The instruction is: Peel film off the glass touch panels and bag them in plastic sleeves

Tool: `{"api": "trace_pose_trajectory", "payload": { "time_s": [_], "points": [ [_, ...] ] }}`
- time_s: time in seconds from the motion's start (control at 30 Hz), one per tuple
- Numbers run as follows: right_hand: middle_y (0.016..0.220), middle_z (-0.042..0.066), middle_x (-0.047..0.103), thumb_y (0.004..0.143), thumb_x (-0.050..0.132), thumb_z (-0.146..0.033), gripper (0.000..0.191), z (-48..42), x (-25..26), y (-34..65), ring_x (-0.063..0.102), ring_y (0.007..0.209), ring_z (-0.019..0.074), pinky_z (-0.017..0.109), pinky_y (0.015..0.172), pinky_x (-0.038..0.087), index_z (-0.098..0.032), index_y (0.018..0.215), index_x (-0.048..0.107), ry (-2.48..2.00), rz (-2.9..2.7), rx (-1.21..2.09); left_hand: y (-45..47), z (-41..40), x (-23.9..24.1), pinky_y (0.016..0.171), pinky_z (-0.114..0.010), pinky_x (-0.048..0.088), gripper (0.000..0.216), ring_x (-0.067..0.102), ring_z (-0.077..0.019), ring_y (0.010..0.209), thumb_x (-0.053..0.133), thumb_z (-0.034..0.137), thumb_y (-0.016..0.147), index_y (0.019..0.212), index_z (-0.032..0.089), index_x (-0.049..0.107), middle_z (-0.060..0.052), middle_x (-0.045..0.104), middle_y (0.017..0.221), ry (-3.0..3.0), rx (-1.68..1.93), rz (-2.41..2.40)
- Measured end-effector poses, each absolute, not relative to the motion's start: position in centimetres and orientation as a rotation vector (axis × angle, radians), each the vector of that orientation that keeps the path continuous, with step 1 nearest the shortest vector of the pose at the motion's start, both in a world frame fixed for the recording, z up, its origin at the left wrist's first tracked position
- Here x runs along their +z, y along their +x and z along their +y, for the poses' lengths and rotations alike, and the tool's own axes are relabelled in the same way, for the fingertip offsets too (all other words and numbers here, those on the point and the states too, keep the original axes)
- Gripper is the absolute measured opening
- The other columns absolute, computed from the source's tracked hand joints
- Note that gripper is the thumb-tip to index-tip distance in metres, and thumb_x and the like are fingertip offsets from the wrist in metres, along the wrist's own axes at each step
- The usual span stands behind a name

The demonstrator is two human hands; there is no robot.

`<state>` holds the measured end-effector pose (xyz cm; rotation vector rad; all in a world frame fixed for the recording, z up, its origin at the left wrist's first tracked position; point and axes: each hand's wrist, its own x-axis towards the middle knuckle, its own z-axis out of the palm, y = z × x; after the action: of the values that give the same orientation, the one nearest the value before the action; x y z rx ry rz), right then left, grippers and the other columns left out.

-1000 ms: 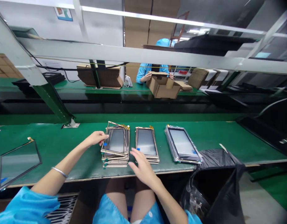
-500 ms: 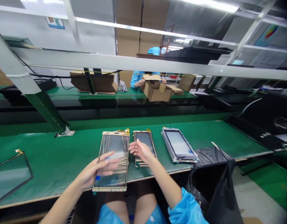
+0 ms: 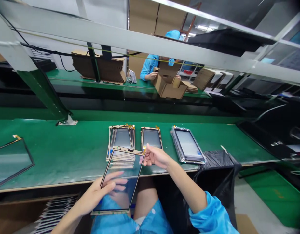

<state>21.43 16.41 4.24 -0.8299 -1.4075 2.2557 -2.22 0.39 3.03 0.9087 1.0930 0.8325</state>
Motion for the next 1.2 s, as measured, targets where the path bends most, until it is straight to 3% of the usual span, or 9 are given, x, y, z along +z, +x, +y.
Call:
{"api": "trace_pose_trajectory", "payload": {
  "time_s": [0.13, 0.37, 0.47, 0.57, 0.7, 0.8, 0.97, 1.2],
  "points": [
    [0.065, 0.008, 0.066, 0.073, 0.056, -0.075, 0.065, 15.1, 5.3, 21.2, 0.06, 0.053, 0.0125, 0.018, 0.045, 0.039, -0.011, 0.07, 0.061, -0.855, -1.689, 2.08, -2.0, 0.0, 2.8, 0.083, -0.034, 0.051, 0.052, 0.065, -0.0264, 0.102, 0.06, 0.052, 0.083, 0.125, 0.022, 0.056, -0.011, 0.067, 0.118, 0.907, 0.825, 1.077],
    [0.049, -0.002, 0.052, 0.093, 0.044, -0.051, 0.046, 12.1, 4.7, 22.1, 0.053, 0.046, 0.0121, 0.022, 0.049, 0.041, -0.017, 0.064, 0.054, -0.954, -1.981, 1.31, -1.8, -1.0, 3.2, 0.077, -0.03, 0.052, 0.048, 0.066, -0.0247, 0.098, 0.056, 0.048, 0.086, 0.125, 0.021, 0.055, -0.011, 0.068, 0.116, 0.925, 0.82, 1.054],
    [0.066, 0.002, 0.061, 0.096, 0.044, -0.039, 0.038, 12.1, 5.3, 22.6, 0.058, 0.063, 0.0158, 0.026, 0.061, 0.043, -0.017, 0.07, 0.06, -0.897, -2.266, 1.013, -1.7, -1.1, 3.9, 0.076, -0.029, 0.052, 0.045, 0.066, -0.0234, 0.098, 0.054, 0.044, 0.087, 0.126, 0.021, 0.054, -0.01, 0.067, 0.117, 1.004, 0.732, 1.087],
    [0.089, 0.006, 0.064, 0.097, 0.046, -0.029, 0.02, 12.3, 7.4, 22.1, 0.058, 0.082, 0.0185, 0.028, 0.074, 0.044, -0.017, 0.095, 0.062, -0.744, -2.409, 0.836, -1.5, -0.9, 4.9, 0.077, -0.028, 0.051, 0.038, 0.066, -0.0215, 0.094, 0.05, 0.034, 0.089, 0.125, 0.023, 0.056, -0.007, 0.069, 0.111, 1.202, 0.581, 1.189],
    [0.088, 0.006, 0.062, 0.095, 0.048, -0.016, 0.011, 12.5, 10.1, 21.0, 0.056, 0.082, 0.0174, 0.026, 0.073, 0.043, -0.016, 0.093, 0.059, -0.472, -2.582, 0.759, -1.3, -0.5, 6.1, 0.087, -0.029, 0.047, 0.04, 0.066, -0.0203, 0.087, 0.05, 0.028, 0.088, 0.127, 0.027, 0.057, -0.002, 0.072, 0.095, 1.51, 0.43, 1.333],
    [0.083, 0.004, 0.06, 0.093, 0.05, -0.011, 0.01, 12.5, 11.0, 21.0, 0.055, 0.076, 0.0163, 0.025, 0.068, 0.042, -0.016, 0.087, 0.056, -0.452, -2.679, 0.695, -1.3, -0.4, 6.8, 0.089, -0.028, 0.046, 0.042, 0.066, -0.0189, 0.084, 0.049, 0.025, 0.088, 0.13, 0.03, 0.055, 0.0, 0.072, 0.088, 1.588, 0.423, 1.315],
    [0.078, 0.003, 0.058, 0.097, 0.042, -0.015, 0.016, 12.4, 10.9, 21.6, 0.053, 0.069, 0.0146, 0.023, 0.063, 0.041, -0.017, 0.085, 0.053, -0.427, -2.7, 0.646, -1.2, -0.4, 7.6, 0.082, -0.023, 0.049, 0.041, 0.068, -0.0159, 0.084, 0.048, 0.016, 0.086, 0.124, 0.028, 0.059, 0.001, 0.071, 0.097, 1.519, 0.453, 1.211],
    [0.087, 0.008, 0.06, 0.1, 0.032, -0.017, 0.024, 11.8, 10.2, 22.1, 0.055, 0.077, 0.0169, 0.026, 0.062, 0.044, -0.016, 0.087, 0.053, -0.322, -2.601, 0.31, -1.4, 0.0, 6.8, 0.07, -0.024, 0.052, 0.028, 0.068, -0.0185, 0.09, 0.05, 0.028, 0.089, 0.115, 0.019, 0.057, -0.006, 0.072, 0.104, 1.152, 0.422, 1.02]
  ]
}}
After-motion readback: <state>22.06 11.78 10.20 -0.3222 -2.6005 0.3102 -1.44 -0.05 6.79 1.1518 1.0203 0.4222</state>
